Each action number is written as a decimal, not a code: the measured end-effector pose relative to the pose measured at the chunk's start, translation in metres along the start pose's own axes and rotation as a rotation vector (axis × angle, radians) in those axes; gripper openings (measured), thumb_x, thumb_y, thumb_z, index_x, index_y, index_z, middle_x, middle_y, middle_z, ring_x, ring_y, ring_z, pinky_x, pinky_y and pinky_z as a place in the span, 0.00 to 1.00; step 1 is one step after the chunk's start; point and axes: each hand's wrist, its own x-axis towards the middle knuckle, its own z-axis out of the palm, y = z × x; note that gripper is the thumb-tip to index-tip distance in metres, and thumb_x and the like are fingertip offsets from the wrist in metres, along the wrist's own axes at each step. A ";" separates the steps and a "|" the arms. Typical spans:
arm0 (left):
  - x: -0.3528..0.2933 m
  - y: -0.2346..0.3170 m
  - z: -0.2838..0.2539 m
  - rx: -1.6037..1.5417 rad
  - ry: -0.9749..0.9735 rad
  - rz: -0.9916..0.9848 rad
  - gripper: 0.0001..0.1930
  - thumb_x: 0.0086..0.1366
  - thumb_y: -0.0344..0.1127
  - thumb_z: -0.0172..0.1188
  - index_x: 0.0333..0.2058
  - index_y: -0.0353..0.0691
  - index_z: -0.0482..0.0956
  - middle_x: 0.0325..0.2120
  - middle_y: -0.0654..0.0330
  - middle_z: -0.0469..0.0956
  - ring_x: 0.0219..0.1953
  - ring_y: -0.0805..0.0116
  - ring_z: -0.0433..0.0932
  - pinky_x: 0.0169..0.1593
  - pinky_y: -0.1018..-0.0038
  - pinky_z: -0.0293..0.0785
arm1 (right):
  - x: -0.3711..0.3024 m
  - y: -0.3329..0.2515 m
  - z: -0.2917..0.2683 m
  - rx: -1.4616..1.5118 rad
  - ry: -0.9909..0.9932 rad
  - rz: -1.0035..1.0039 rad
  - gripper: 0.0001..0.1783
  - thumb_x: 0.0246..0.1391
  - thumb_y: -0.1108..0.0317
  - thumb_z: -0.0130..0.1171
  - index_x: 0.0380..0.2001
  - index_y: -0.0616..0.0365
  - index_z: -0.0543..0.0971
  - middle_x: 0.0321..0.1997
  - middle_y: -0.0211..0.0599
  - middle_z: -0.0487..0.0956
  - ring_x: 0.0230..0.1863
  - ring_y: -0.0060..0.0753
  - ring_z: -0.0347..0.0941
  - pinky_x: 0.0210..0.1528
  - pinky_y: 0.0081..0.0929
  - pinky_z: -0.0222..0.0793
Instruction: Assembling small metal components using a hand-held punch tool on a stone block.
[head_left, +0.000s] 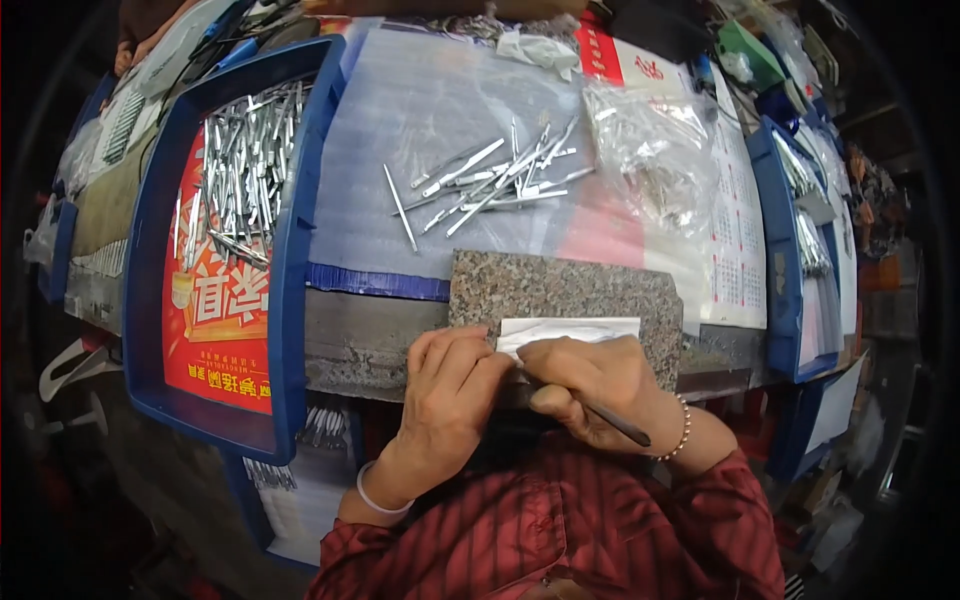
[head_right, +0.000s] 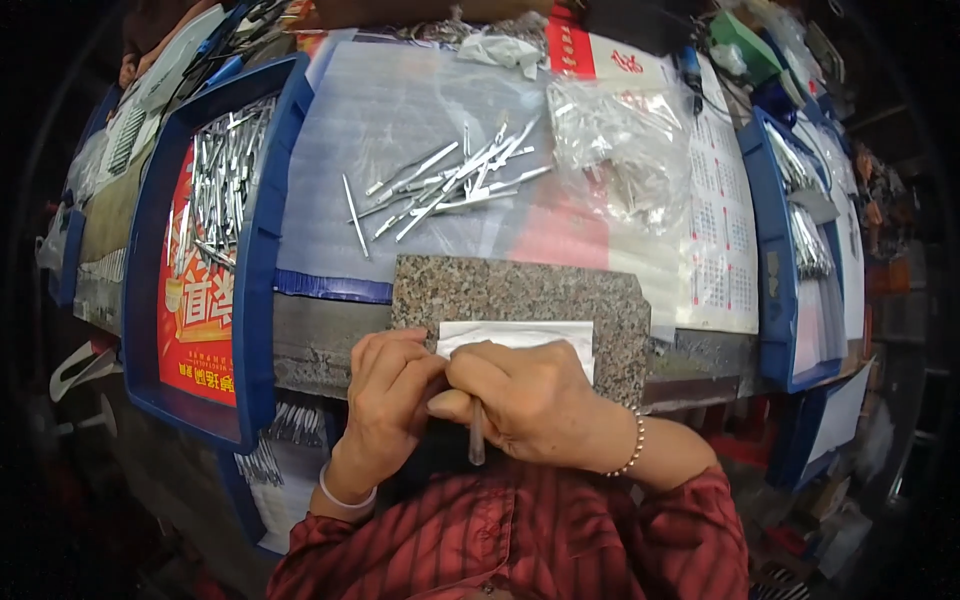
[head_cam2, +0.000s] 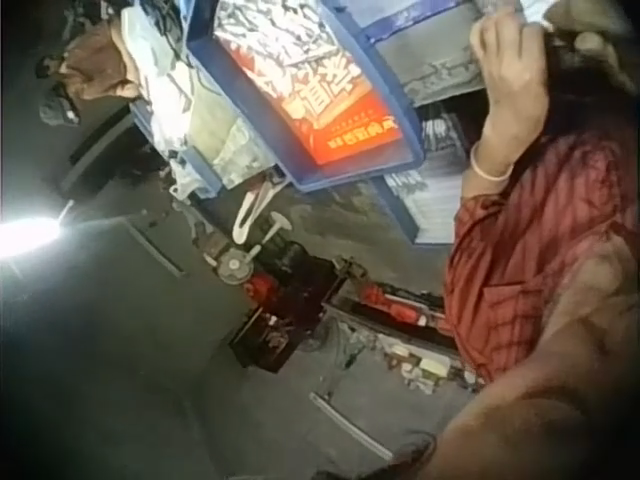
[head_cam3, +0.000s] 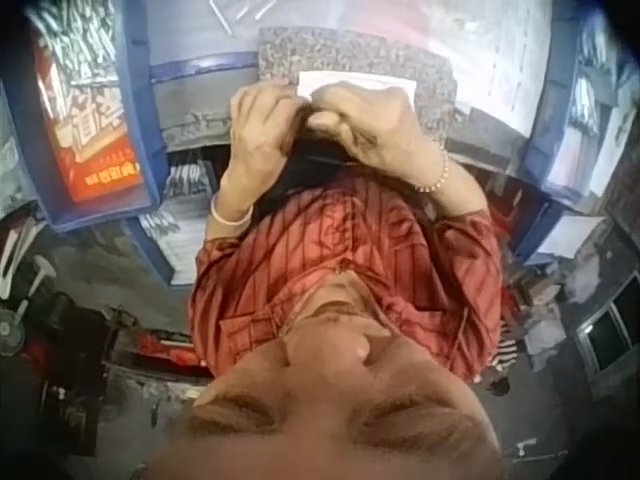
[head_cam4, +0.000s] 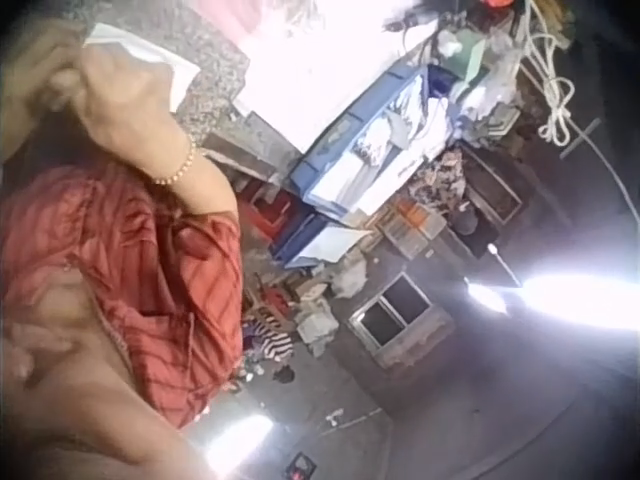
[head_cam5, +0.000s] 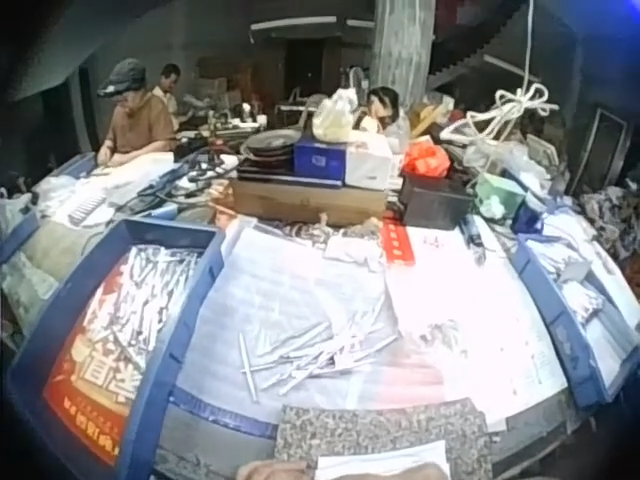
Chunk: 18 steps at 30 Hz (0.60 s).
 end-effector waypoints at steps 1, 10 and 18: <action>-0.003 -0.002 0.001 0.005 0.003 0.000 0.11 0.52 0.27 0.59 0.37 0.38 0.77 0.33 0.58 0.72 0.45 0.56 0.74 0.52 0.62 0.64 | -0.001 -0.002 0.000 -0.006 0.001 0.028 0.15 0.53 0.62 0.64 0.24 0.55 0.69 0.20 0.37 0.70 0.18 0.40 0.70 0.17 0.35 0.62; -0.001 0.004 -0.001 -0.008 0.017 0.014 0.10 0.53 0.26 0.61 0.35 0.40 0.76 0.32 0.58 0.72 0.44 0.57 0.75 0.50 0.62 0.64 | -0.007 -0.009 0.001 -0.044 0.001 0.006 0.13 0.51 0.66 0.64 0.24 0.55 0.68 0.22 0.36 0.71 0.18 0.41 0.70 0.18 0.36 0.63; -0.003 0.002 0.003 0.004 0.050 0.006 0.09 0.51 0.24 0.64 0.33 0.40 0.77 0.31 0.58 0.73 0.42 0.55 0.76 0.49 0.62 0.66 | -0.063 -0.026 -0.051 0.252 0.394 0.340 0.24 0.66 0.52 0.44 0.39 0.63 0.79 0.37 0.48 0.83 0.30 0.37 0.82 0.25 0.26 0.77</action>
